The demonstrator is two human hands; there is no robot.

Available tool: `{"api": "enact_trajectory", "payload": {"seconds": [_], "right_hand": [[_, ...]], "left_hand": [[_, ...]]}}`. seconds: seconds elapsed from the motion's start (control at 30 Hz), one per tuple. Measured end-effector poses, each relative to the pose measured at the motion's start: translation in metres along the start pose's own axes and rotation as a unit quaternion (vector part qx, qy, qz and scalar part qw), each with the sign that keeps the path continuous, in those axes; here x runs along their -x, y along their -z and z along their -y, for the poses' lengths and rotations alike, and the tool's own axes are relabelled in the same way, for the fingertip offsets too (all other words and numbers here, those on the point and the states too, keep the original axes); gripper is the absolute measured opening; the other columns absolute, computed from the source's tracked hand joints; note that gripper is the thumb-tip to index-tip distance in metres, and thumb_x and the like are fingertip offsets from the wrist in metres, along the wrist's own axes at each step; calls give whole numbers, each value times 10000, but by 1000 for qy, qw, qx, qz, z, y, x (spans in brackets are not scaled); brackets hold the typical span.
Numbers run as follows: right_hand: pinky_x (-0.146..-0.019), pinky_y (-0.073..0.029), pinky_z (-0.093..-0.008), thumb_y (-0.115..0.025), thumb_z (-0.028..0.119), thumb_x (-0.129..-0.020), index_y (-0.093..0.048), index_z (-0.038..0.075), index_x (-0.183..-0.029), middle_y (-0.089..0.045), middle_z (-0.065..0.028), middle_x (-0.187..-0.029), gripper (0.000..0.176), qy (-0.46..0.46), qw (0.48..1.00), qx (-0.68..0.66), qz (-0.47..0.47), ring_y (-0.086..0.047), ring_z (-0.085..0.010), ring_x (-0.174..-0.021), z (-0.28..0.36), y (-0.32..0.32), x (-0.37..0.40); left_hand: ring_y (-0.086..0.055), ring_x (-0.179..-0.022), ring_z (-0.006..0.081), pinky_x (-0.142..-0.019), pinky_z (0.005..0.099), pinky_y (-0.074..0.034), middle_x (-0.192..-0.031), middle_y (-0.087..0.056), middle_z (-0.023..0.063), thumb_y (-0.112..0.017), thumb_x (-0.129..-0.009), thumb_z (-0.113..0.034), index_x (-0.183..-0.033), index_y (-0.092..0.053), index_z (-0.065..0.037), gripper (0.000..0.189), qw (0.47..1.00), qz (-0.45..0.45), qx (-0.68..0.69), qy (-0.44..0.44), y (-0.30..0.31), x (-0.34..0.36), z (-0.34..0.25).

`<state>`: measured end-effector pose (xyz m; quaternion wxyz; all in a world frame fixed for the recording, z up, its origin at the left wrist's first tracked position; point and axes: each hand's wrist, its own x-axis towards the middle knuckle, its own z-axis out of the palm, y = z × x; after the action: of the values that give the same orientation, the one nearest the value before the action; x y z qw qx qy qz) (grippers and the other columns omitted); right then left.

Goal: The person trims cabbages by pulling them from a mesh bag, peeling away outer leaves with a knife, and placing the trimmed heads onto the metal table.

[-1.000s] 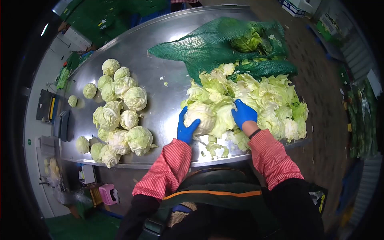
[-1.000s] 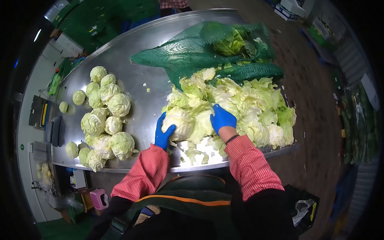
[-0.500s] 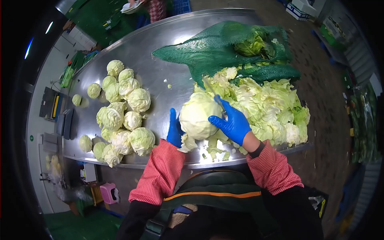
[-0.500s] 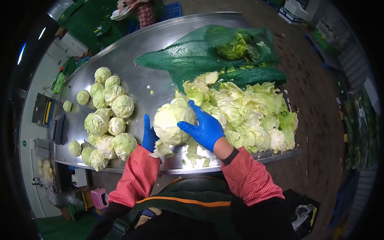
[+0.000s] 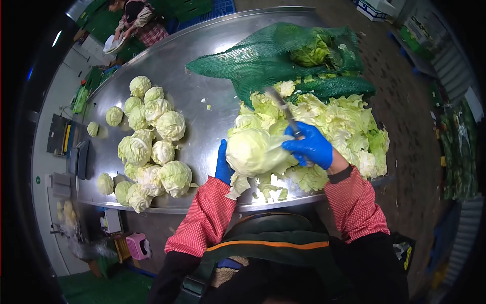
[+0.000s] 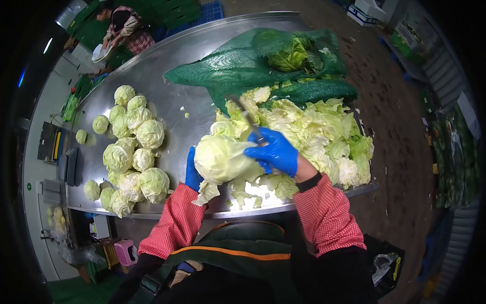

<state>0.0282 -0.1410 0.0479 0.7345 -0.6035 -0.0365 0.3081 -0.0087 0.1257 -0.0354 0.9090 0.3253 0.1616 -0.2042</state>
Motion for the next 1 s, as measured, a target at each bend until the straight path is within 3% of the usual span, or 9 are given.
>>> {"api": "enact_trajectory", "payload": {"seconds": [0.13,0.27,0.37,0.5,0.6,0.8,0.9,0.97,1.0], "right_hand": [[-575,-498,-298,-748,252,-824,-546,55,-1139,-554,-28,-724,423,72,942,203,-257,-588,-121,-651,-31,41,-25],[-798,-499,-348,-755,587,-696,-286,118,-1484,-638,-130,-884,1031,59,906,385,-164,-643,-263,-835,-22,-12,-11],[-835,-500,-378,-714,635,-707,-283,117,-1480,-656,-198,-1023,1026,118,910,377,-126,-652,-326,-926,-21,-41,-8],[-853,-498,-392,-700,622,-731,-277,111,-1480,-645,-224,-1073,1001,89,929,339,-120,-651,-340,-937,-22,-27,-11],[-707,-537,-363,-650,595,-804,-325,108,-1463,-658,-176,-961,881,126,880,430,-156,-663,-256,-762,-25,-21,-16],[-385,-399,-259,-381,666,-918,-546,101,-1167,-552,-39,-666,639,20,990,-122,-74,-488,-120,-441,-86,18,-45],[-368,-379,-249,-287,688,-929,-565,136,-1122,-519,-28,-574,648,-90,979,-173,-50,-466,-139,-409,-90,11,-39],[-363,-381,-242,-402,537,-974,-548,105,-1151,-526,-29,-588,489,-24,988,-151,-18,-464,-126,-403,-97,1,-48],[-367,-388,-235,-468,424,-971,-534,86,-1172,-537,-35,-600,399,25,998,-42,-36,-474,-117,-413,-76,-24,-46]], "left_hand": [[-423,-1288,407,-999,646,-363,-1477,-373,139,-368,-866,-704,-1462,-332,-213,774,991,116,-30,-52,-14,8,-6],[-414,-1293,406,-1008,633,-360,-1483,-360,136,-354,-853,-726,-1469,-311,-213,803,983,102,-86,-127,-14,-4,9],[-405,-1303,403,-1020,642,-343,-1486,-354,145,-351,-849,-744,-1476,-293,-182,843,957,67,-205,-197,-17,-13,18],[-379,-1333,390,-1050,627,-325,-1500,-328,159,-406,-829,-762,-1489,-251,-145,916,978,168,104,68,-18,-4,-13],[-458,-1276,347,-927,544,-489,-1474,-358,157,-562,-847,-614,-1496,-212,-154,869,991,80,-105,9,-43,13,-9],[-542,-1144,258,-787,389,-570,-1299,-429,142,-720,-821,-221,-1494,-208,-168,847,871,32,-489,-37,-56,31,-24],[-506,-1143,263,-869,451,-533,-1342,-417,151,-750,-806,-210,-1481,-196,-140,876,861,9,-478,-172,-44,27,-33],[-490,-1196,294,-973,492,-456,-1356,-423,132,-638,-872,-418,-1471,-234,-154,770,983,-30,-183,-10,-43,25,-35],[-475,-1230,301,-988,505,-440,-1379,-425,132,-610,-878,-453,-1469,-251,-150,755,985,-13,-150,-88,-36,16,-24]]}}
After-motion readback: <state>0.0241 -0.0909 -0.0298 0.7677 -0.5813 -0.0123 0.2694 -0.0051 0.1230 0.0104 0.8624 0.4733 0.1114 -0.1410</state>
